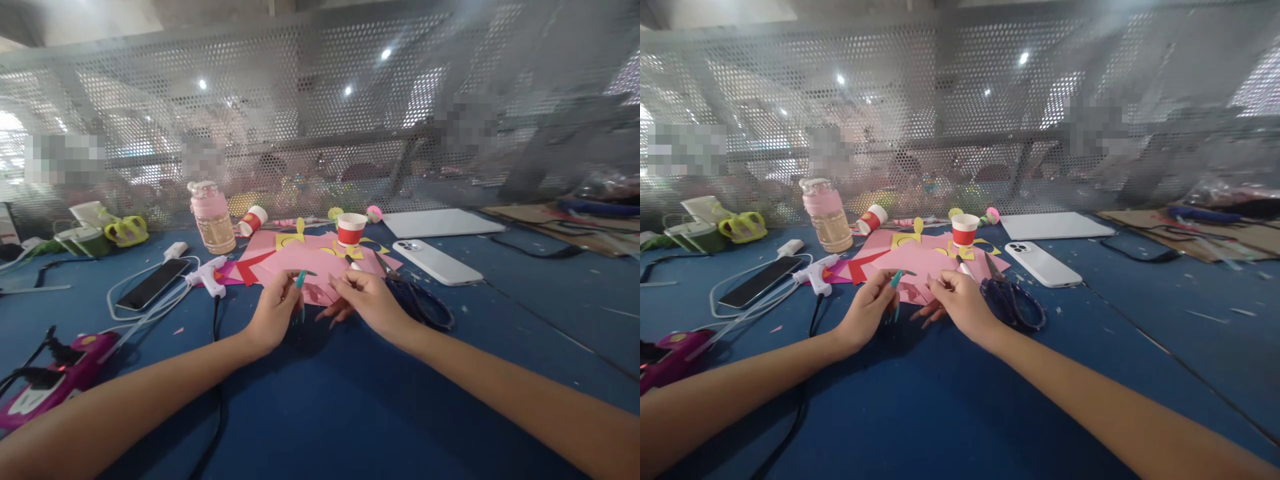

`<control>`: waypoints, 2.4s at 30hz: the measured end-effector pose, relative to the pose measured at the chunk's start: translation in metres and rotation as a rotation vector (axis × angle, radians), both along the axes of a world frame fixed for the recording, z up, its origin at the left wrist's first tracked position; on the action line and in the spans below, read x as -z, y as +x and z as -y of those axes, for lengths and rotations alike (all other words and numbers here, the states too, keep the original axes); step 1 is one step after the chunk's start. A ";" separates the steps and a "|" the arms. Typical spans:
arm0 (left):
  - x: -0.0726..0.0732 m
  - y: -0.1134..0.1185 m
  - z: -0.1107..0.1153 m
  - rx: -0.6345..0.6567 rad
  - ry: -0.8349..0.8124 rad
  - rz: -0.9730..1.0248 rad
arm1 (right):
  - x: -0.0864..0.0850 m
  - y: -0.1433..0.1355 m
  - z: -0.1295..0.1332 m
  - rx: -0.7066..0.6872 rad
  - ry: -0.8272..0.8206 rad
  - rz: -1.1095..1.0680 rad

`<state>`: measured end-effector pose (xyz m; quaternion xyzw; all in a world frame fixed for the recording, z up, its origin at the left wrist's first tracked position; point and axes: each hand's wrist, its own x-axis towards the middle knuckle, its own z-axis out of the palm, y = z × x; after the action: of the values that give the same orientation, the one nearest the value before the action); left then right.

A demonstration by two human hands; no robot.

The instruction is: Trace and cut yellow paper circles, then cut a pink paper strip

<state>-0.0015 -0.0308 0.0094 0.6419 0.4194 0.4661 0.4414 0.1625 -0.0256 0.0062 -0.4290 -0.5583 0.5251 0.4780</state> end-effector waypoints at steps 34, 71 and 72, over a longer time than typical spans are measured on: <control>0.002 -0.006 0.007 -0.071 0.832 -1.103 | -0.003 0.000 0.002 0.082 0.251 0.233; -0.006 -0.002 0.005 -0.039 0.276 -1.162 | -0.008 -0.009 0.019 -0.104 -0.080 0.384; -0.007 -0.002 0.006 -0.057 0.269 -1.154 | -0.009 -0.010 0.019 -0.113 -0.093 0.363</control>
<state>-0.0034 -0.0363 0.0160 0.8305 0.5457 0.1027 0.0441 0.1527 -0.0448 0.0147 -0.5064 -0.6335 0.4904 0.3189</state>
